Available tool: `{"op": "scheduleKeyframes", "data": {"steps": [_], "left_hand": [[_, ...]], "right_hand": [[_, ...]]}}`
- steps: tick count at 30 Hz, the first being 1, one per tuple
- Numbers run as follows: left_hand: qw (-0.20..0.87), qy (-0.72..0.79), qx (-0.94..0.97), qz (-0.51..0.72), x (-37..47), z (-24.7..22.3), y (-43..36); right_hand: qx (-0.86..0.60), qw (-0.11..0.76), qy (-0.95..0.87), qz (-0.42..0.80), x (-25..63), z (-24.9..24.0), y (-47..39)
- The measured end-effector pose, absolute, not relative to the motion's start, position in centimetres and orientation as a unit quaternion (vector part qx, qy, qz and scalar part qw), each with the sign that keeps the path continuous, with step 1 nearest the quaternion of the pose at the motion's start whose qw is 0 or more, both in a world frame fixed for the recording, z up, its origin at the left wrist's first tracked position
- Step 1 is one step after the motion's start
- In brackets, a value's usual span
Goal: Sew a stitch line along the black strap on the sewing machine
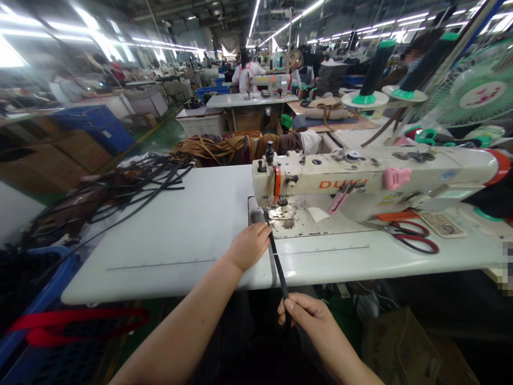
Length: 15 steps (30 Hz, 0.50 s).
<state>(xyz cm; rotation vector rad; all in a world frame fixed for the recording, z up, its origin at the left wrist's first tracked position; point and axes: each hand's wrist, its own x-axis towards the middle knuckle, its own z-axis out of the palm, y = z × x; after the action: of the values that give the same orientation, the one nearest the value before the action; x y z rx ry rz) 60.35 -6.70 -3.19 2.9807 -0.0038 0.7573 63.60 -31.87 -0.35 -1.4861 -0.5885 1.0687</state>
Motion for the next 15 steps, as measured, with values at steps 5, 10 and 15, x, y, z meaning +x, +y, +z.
{"op": "scheduleKeyframes", "data": {"steps": [5,10,15], "left_hand": [[0.033,0.000,0.968,0.248,60.37,-3.33,-6.69],[0.030,0.001,0.967,0.252,60.37,-3.19,-6.78],[0.025,-0.007,0.965,0.260,60.34,-3.23,-6.81]], "right_hand": [[-0.636,0.569,-0.254,0.456,63.60,-0.68,-32.25],[-0.632,0.564,-0.268,0.459,63.56,-1.11,-32.46],[-0.623,0.562,-0.278,0.467,63.58,-1.26,-32.56]]}}
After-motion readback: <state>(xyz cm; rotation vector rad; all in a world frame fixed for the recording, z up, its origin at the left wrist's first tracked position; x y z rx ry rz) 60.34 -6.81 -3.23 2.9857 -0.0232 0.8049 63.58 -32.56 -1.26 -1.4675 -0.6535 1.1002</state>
